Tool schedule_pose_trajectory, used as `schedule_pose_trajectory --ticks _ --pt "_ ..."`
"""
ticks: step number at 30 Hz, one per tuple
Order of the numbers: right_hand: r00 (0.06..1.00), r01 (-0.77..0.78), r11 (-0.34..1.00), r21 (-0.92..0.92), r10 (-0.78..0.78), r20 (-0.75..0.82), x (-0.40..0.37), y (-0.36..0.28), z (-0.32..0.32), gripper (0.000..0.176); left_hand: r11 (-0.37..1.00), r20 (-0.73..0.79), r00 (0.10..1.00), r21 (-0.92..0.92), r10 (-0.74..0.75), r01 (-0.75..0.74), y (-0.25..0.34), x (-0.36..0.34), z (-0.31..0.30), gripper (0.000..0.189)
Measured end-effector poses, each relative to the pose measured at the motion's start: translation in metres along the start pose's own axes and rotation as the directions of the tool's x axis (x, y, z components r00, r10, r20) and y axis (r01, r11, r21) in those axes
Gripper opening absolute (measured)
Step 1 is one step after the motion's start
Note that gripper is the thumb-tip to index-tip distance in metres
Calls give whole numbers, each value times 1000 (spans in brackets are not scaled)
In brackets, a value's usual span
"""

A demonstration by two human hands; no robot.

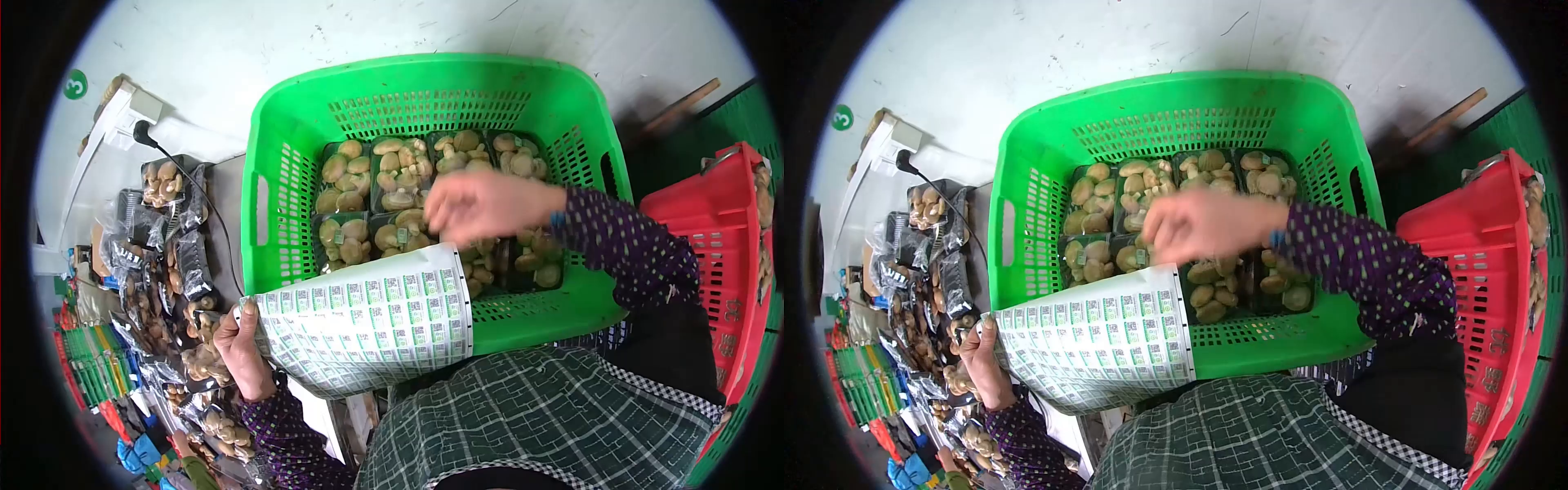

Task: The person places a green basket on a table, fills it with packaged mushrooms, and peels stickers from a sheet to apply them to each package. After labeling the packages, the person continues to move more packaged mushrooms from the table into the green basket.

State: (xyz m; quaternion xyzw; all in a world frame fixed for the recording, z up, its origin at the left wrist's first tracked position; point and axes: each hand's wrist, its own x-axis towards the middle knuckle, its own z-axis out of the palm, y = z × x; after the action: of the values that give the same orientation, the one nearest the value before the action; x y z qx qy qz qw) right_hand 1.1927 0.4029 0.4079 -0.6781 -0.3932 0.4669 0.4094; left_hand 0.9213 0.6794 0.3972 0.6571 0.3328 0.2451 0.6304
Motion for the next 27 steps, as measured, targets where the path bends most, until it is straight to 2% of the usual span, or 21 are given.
schedule_pose_trajectory --ticks 1,2,4,5,7,9,11,12,14,15,17,18,20,21,23,24,25,26,27 --pt "996 52 998 25 -54 76 -7 -10 15 25 1000 -3 1000 -9 -3 3 3 -1 3 16" --pt "996 54 998 29 -56 76 -10 -9 24 25 1000 3 1000 6 -1 1 4 -1 2 16" --pt "986 166 972 169 -168 -4 -13 -7 35 22 1000 -15 1000 12 14 -13 3 -2 0 17" --pt "986 167 971 171 -169 -3 -15 -7 38 22 999 -32 999 13 33 -33 2 -3 -1 17" --pt "987 90 888 451 -19 -161 -20 -7 38 20 997 -47 996 29 73 -72 -3 -4 -4 17" --pt "986 59 873 484 25 -165 -19 -4 40 23 988 -67 987 62 146 -142 -6 -5 -8 18" --pt "965 0 851 526 138 -222 -18 -4 47 26 990 -95 985 41 142 -139 2 -9 -3 18" --pt "965 5 851 526 135 -227 -19 -4 51 26 988 -102 985 74 139 -132 2 -10 -7 19" --pt "959 173 795 581 -1 -285 -22 -5 59 26 987 -101 985 87 143 -134 4 -12 -9 19" --pt "958 173 795 581 0 -286 -22 -5 59 26 987 -100 985 87 142 -134 5 -14 -7 19" --pt "965 165 901 402 -65 -253 -23 -5 56 21 982 -147 974 109 172 -157 8 -16 -3 23" --pt "965 166 900 402 -64 -255 -23 -6 54 21 982 -145 974 109 173 -158 8 -16 -3 23" --pt "986 -40 940 338 91 -138 -24 -9 50 21 976 -140 971 126 193 -176 9 -17 -4 24" --pt "986 -39 940 338 90 -137 -24 -7 51 21 976 -141 971 127 193 -176 9 -18 -4 24" --pt "966 122 988 100 -95 -242 -23 0 54 19 966 -137 965 158 225 -203 10 -18 -4 24" --pt "965 122 987 100 -95 -243 -21 3 55 19 966 -136 965 158 226 -204 10 -18 -4 24" --pt "902 267 958 -109 -288 -323 -20 5 56 18 967 -108 972 174 208 -187 12 -17 -5 23" --pt "802 376 869 -322 -479 -357 -19 6 57 18 967 -79 979 191 189 -171 13 -17 -5 23" --pt "802 375 869 -322 -478 -358 -19 4 58 18 967 -77 979 190 189 -171 13 -17 -5 23"
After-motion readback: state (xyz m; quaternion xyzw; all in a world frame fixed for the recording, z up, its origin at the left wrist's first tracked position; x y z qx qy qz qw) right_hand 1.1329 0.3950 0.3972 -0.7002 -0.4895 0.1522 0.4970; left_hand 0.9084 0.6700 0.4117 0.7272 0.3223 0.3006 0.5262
